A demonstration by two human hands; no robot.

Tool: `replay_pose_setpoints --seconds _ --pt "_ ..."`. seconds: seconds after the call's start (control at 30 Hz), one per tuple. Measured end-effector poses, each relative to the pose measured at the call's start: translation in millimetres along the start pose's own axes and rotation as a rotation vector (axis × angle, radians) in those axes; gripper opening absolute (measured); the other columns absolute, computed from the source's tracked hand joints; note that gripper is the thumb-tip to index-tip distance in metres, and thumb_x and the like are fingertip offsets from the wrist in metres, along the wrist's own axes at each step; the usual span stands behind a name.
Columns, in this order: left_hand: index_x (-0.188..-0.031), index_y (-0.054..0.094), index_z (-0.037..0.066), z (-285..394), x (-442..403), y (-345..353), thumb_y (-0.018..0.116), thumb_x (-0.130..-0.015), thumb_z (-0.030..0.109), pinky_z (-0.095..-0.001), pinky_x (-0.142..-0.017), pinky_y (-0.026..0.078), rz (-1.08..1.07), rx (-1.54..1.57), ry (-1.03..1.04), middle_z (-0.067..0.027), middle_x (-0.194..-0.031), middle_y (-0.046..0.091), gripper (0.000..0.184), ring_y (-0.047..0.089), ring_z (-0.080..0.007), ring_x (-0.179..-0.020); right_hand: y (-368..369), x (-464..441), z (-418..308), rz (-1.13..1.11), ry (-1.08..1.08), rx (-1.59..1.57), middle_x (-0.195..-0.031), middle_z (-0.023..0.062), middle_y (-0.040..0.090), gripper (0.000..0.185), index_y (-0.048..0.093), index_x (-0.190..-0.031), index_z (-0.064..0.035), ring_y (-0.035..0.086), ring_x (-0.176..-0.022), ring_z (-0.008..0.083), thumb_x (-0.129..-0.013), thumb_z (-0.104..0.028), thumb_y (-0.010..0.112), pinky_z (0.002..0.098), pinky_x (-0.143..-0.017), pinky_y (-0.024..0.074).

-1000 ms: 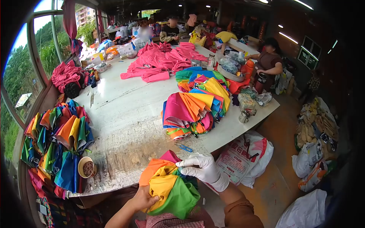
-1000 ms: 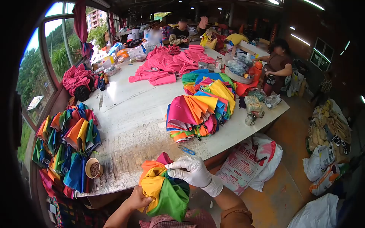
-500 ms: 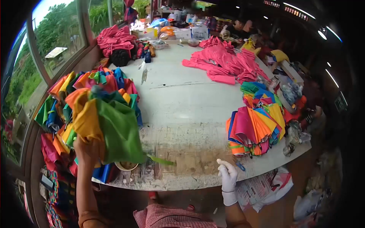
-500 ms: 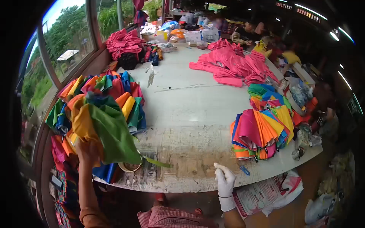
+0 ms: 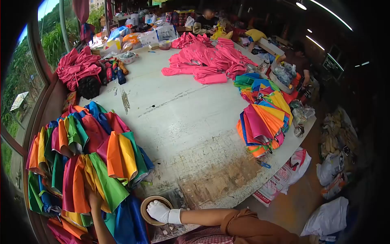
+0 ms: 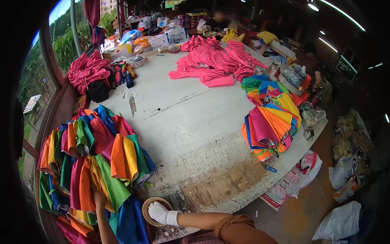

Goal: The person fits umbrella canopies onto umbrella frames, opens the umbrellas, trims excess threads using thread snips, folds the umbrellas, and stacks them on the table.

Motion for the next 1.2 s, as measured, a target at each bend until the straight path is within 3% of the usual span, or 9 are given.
replay_pose_setpoints --seconds 0.07,0.2,0.3,0.37,0.6,0.8,1.03,1.13,1.2 --pt "-0.134 0.026 -0.008 -45 -10 26 0.053 -0.081 0.014 -0.0416 -0.104 0.029 0.255 -0.164 0.272 -0.0328 -0.135 0.031 0.063 0.032 -0.0434 -0.125 30 -15 0 -0.041 -0.009 0.015 -0.084 0.0162 0.061 0.021 0.063 -0.085 0.0006 0.059 -0.079 0.0296 -0.077 -0.015 0.050 0.0387 -0.076 0.0453" --pt "-0.127 0.034 -0.008 21 47 -32 0.054 -0.081 0.016 -0.0438 -0.099 0.036 0.055 -0.056 0.116 -0.0319 -0.131 0.037 0.055 0.040 -0.0447 -0.119 20 -18 -3 0.054 -0.043 0.044 -0.084 0.0155 0.062 0.020 0.063 -0.077 -0.0002 0.058 -0.081 0.0291 -0.075 -0.014 0.050 0.0382 -0.078 0.0445" --pt "-0.113 0.052 -0.005 97 124 -70 0.054 -0.081 0.004 -0.0424 -0.093 0.040 0.275 0.068 0.273 -0.0244 -0.119 0.053 0.034 0.051 -0.0400 -0.110 -31 9 13 0.192 0.019 -0.098 -0.085 0.0130 0.061 0.019 0.063 -0.075 -0.0025 0.057 -0.084 0.0274 -0.076 -0.016 0.051 0.0382 -0.079 0.0436" --pt "-0.100 0.060 -0.006 148 173 -50 0.055 -0.081 0.000 -0.0395 -0.083 0.048 0.117 0.352 0.380 -0.0231 -0.103 0.061 0.020 0.060 -0.0388 -0.095 -81 47 29 0.159 -0.024 -0.092 -0.086 0.0081 0.058 0.015 0.062 -0.076 -0.0067 0.055 -0.086 0.0247 -0.076 -0.021 0.055 0.0382 -0.075 0.0417" --pt "-0.100 0.061 -0.004 166 229 110 0.046 -0.089 0.022 -0.0434 -0.088 0.043 -0.288 -0.052 0.303 -0.0242 -0.110 0.059 0.032 0.054 -0.0384 -0.105 -193 236 220 0.614 0.313 -0.264 -0.089 0.0079 0.059 0.012 0.062 -0.084 -0.0083 0.056 -0.086 0.0280 -0.079 -0.019 0.060 0.0402 -0.073 0.0450" --pt "-0.083 0.062 0.001 180 224 117 0.048 -0.088 0.023 -0.0477 -0.064 0.045 -0.219 -0.085 0.125 -0.0230 -0.081 0.061 0.027 0.059 -0.0411 -0.073 -320 487 411 1.242 0.836 0.007 -0.089 0.0107 0.062 0.009 0.064 -0.088 -0.0036 0.058 -0.084 0.0284 -0.082 -0.009 0.059 0.0354 -0.076 0.0453" --pt "-0.063 0.058 0.001 163 219 117 0.054 -0.079 0.021 -0.0485 -0.055 0.042 0.025 -0.136 0.060 -0.0225 -0.056 0.052 0.026 0.054 -0.0405 -0.055 -272 584 551 0.751 1.335 0.393 -0.097 0.0125 0.060 0.022 0.061 -0.096 -0.0080 0.055 -0.088 0.0307 -0.080 -0.023 0.058 0.0441 -0.082 0.0416" --pt "-0.073 0.061 -0.001 203 213 88 0.054 -0.080 0.013 -0.0464 -0.059 0.046 0.168 -0.142 0.137 -0.0217 -0.069 0.059 0.017 0.058 -0.0380 -0.066 -259 573 585 0.255 1.381 0.353 -0.095 0.0133 0.059 0.024 0.060 -0.093 -0.0068 0.057 -0.086 0.0293 -0.078 -0.025 0.059 0.0442 -0.075 0.0447" --pt "-0.079 0.061 -0.002 264 211 50 0.054 -0.081 0.009 -0.0439 -0.064 0.048 0.331 0.018 0.211 -0.0216 -0.082 0.062 0.013 0.060 -0.0371 -0.075 -248 579 605 0.288 1.334 0.242 -0.089 0.0118 0.060 0.023 0.061 -0.088 -0.0070 0.059 -0.081 0.0277 -0.077 -0.027 0.060 0.0434 -0.067 0.0468"
Point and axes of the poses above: each hand's wrist, its own x-axis away from the middle knuckle, its own y-axis out of the palm, z = x × y, the point moved 10 cm from there along -x, towards the middle knuckle
